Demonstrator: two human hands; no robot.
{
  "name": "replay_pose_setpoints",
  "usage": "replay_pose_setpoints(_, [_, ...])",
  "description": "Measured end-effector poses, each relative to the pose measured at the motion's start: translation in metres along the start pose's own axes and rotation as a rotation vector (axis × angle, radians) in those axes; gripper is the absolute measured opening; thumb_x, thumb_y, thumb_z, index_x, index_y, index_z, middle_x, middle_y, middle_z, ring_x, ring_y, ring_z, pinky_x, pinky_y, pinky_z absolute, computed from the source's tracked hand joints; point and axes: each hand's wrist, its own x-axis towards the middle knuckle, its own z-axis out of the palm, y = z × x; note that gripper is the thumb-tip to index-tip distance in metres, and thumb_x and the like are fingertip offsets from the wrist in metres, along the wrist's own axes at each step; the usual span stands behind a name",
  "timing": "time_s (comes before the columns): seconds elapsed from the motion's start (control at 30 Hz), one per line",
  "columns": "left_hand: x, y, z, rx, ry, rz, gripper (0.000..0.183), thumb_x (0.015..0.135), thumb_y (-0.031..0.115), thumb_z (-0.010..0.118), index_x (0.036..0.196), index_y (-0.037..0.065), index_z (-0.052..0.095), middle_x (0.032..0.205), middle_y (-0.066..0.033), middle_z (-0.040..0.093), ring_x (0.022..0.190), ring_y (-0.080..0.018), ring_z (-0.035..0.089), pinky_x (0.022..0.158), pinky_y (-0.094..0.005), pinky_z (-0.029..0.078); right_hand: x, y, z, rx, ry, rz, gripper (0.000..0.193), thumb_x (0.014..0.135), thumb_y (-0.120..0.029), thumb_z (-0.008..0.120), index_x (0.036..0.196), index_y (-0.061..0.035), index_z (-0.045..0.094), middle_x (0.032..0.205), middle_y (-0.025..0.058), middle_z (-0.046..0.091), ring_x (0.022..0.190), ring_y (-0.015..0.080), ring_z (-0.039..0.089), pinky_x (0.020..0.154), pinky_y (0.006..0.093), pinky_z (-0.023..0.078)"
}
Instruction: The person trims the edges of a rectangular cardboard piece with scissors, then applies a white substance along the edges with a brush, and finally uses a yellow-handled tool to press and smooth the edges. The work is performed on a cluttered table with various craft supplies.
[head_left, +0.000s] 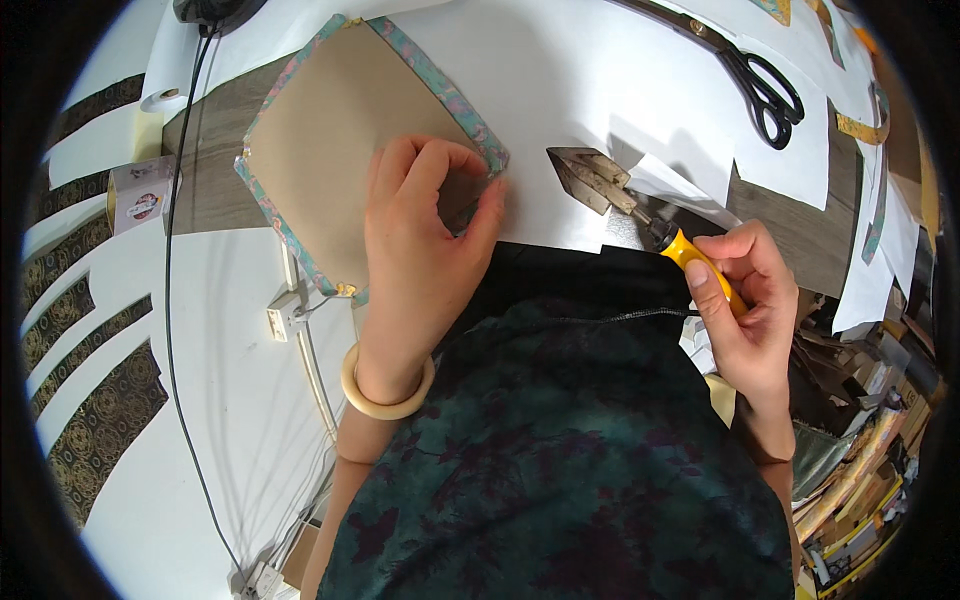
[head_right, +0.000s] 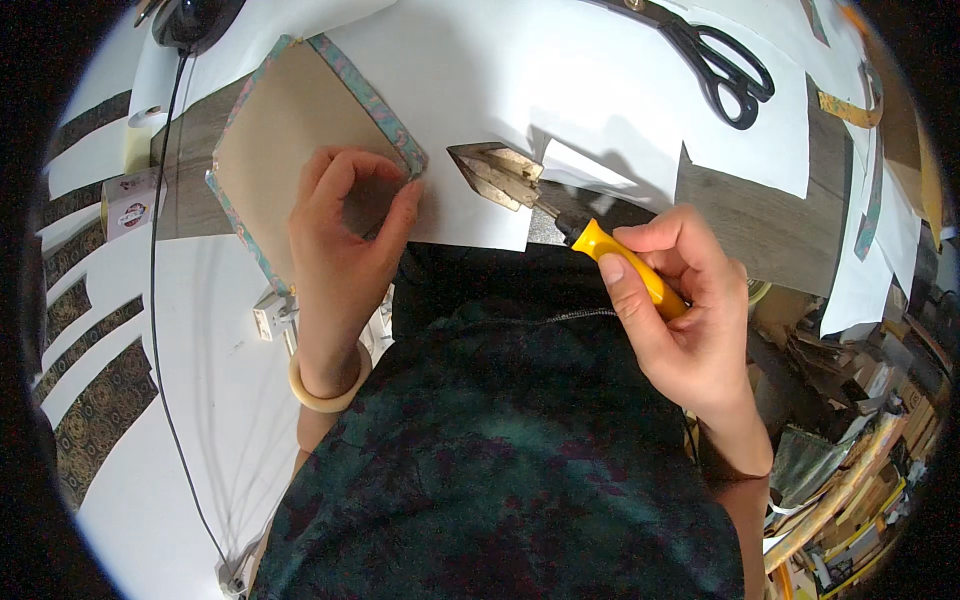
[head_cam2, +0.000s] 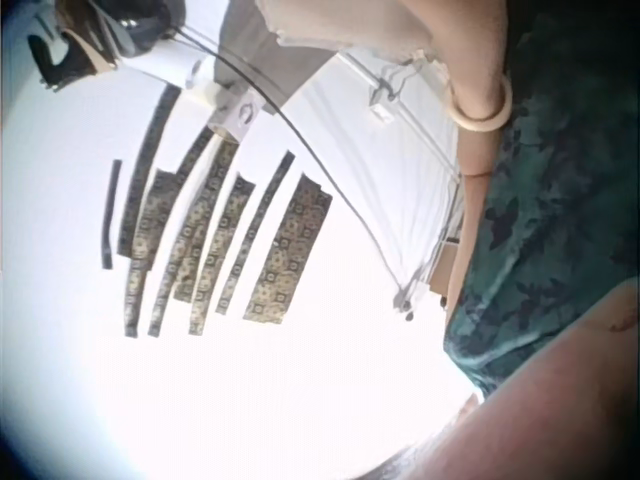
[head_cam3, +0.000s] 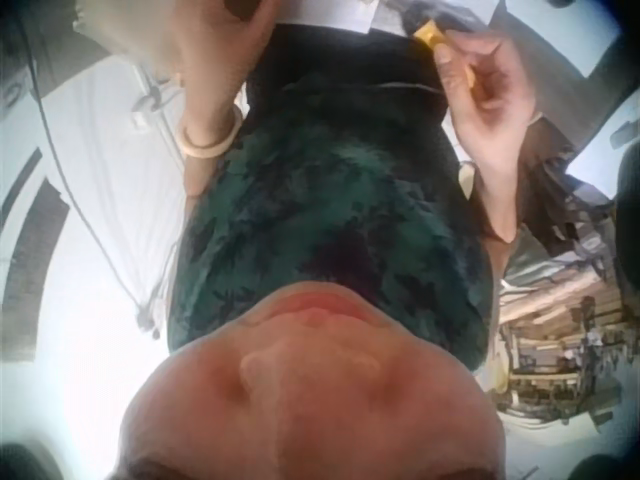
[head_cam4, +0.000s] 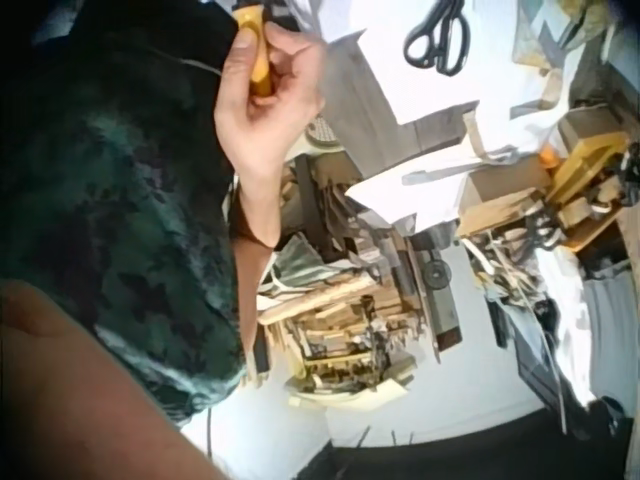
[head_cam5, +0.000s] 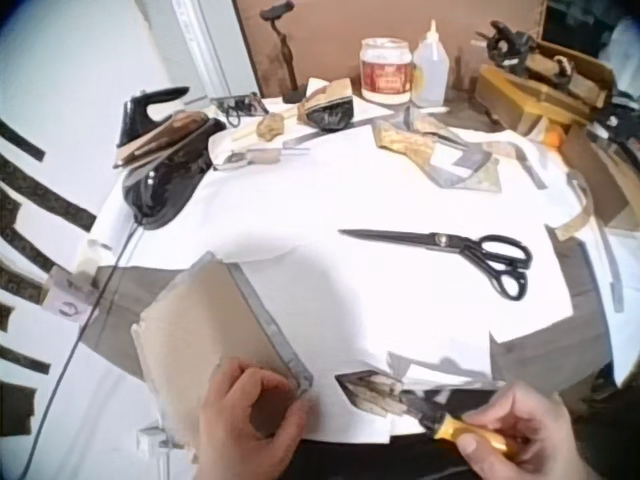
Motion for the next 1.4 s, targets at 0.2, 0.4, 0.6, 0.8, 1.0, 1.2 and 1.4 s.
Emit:
replay_pose_setpoints(0.2, [0.002, -0.002, 0.004, 0.033, 0.012, 0.003, 0.008, 0.076, -0.001, 0.067, 0.082, 0.001, 0.061, 0.088, -0.0096, 0.055, 0.082, -0.0273, 0.053, 0.069, -0.0367, 0.045, 0.006, 0.0, 0.001, -0.038, -0.043, -0.06, 0.011, 0.09, 0.002, 0.063, 0.095, 0.0003, 0.054, 0.068, 0.0007, 0.06, 0.059, 0.0008, 0.049, 0.055, 0.0156, 0.036])
replay_pose_setpoints(0.4, [0.003, -0.005, 0.004, 0.066, 0.008, 0.011, 0.006, 0.078, -0.001, 0.065, 0.082, 0.0, 0.06, 0.092, -0.0114, 0.055, 0.084, -0.0287, 0.054, 0.072, -0.0368, 0.045, 0.014, -0.013, 0.001, -0.131, -0.117, -0.032, 0.013, 0.088, 0.002, 0.065, 0.094, 0.0011, 0.053, 0.071, 0.0082, 0.065, 0.06, 0.0042, 0.056, 0.054, 0.0181, 0.041])
replay_pose_setpoints(0.6, [0.004, -0.007, 0.003, 0.039, -0.02, -0.016, 0.005, 0.08, -0.001, 0.064, 0.082, -0.001, 0.059, 0.094, -0.0131, 0.054, 0.087, -0.0299, 0.054, 0.074, -0.0372, 0.045, 0.024, -0.02, 0.006, -0.224, -0.172, -0.075, 0.012, 0.088, 0.002, 0.064, 0.092, 0.0021, 0.053, 0.069, 0.0082, 0.064, 0.06, 0.0044, 0.054, 0.055, 0.0189, 0.041])
replay_pose_setpoints(0.8, [0.002, -0.011, 0.002, 0.097, -0.035, 0.012, 0.005, 0.086, -0.002, 0.063, 0.088, -0.003, 0.059, 0.097, -0.0095, 0.054, 0.079, -0.0176, 0.059, 0.069, -0.0268, 0.048, 0.036, -0.03, 0.007, -0.323, -0.242, -0.061, 0.012, 0.088, 0.003, 0.063, 0.088, 0.0022, 0.051, 0.067, 0.0076, 0.062, 0.061, 0.0027, 0.051, 0.056, 0.0179, 0.039])
replay_pose_setpoints(1.0, [0.002, -0.011, 0.005, 0.026, -0.004, -0.015, 0.006, 0.08, -0.003, 0.062, 0.083, -0.001, 0.058, 0.094, -0.0134, 0.053, 0.087, -0.0314, 0.053, 0.075, -0.0388, 0.044, 0.042, -0.038, 0.01, -0.405, -0.279, -0.084, 0.013, 0.088, 0.003, 0.063, 0.084, 0.0023, 0.051, 0.067, 0.009, 0.062, 0.06, 0.004, 0.051, 0.054, 0.0192, 0.041])
replay_pose_setpoints(1.2, [0.001, -0.013, 0.002, 0.1, -0.014, 0.039, 0.003, 0.087, -0.003, 0.06, 0.088, -0.002, 0.058, 0.097, -0.0096, 0.054, 0.078, -0.0173, 0.058, 0.068, -0.0257, 0.047, 0.044, -0.044, 0.014, -0.446, -0.294, -0.082, 0.014, 0.087, 0.002, 0.065, 0.082, 0.0014, 0.052, 0.065, 0.0082, 0.058, 0.052, 0.0092, 0.05, 0.051, 0.0216, 0.039])
replay_pose_setpoints(1.4, [0.001, -0.009, -0.002, -0.011, -0.001, -0.038, 0.007, 0.081, -0.004, 0.06, 0.085, -0.001, 0.056, 0.093, -0.0132, 0.052, 0.084, -0.0298, 0.054, 0.073, -0.0365, 0.045, 0.047, -0.045, 0.016, -0.509, -0.307, -0.181, 0.014, 0.086, 0.001, 0.066, 0.081, 0.0013, 0.053, 0.064, 0.0086, 0.055, 0.049, 0.0142, 0.048, 0.049, 0.0229, 0.038])
